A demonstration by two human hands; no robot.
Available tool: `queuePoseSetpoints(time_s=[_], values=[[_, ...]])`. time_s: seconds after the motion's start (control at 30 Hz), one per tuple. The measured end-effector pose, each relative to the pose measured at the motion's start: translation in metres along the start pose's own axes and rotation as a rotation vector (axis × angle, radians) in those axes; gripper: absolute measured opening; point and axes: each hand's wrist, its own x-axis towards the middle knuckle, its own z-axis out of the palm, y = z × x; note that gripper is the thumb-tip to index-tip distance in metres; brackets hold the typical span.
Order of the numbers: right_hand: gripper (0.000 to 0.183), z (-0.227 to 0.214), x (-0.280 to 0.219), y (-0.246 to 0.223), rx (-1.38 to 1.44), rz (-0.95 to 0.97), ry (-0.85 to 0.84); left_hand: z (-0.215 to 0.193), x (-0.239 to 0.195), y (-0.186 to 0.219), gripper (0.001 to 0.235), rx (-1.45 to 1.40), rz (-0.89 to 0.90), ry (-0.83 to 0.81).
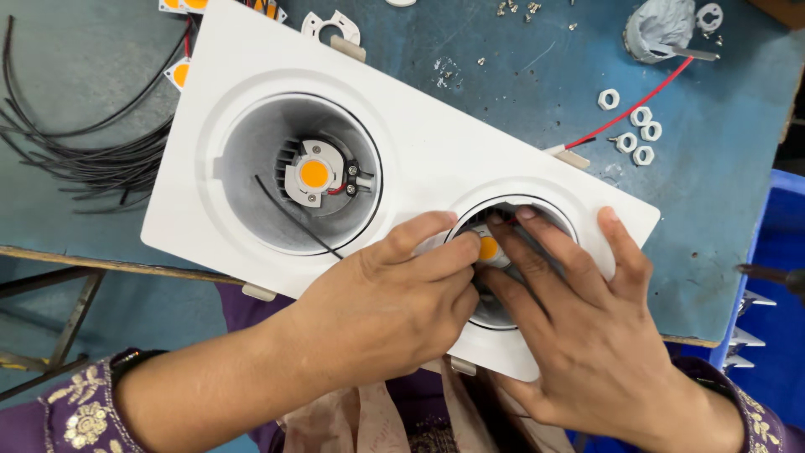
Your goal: The person assembles a recessed light fixture by hand and using a power screwdriver, connecting wiring components, securing them to the metal heat sinks, and fixing the components inside the white fixture housing.
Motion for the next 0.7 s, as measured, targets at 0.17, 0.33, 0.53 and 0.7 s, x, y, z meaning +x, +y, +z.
queuePoseSetpoints(time_s=[0.17,0.33,0.53,0.7], values=[[0.064,-0.003,0.003,-0.005,0.026,-0.011,-0.008,0.001,-0.004,0.002,0.012,-0.009,0.003,-0.032],[0.064,-0.006,0.007,-0.001,0.045,-0.025,-0.051,0.0,0.0,0.0,0.012,-0.02,0.009,0.005],[0.06,-0.004,0.005,0.004,0.086,-0.026,-0.053,-0.001,0.004,-0.004,0.011,-0.112,0.025,-0.036],[0.076,-0.006,0.0,0.005,0.063,-0.068,-0.029,0.0,0.001,-0.002,0.009,-0.103,0.007,-0.004]])
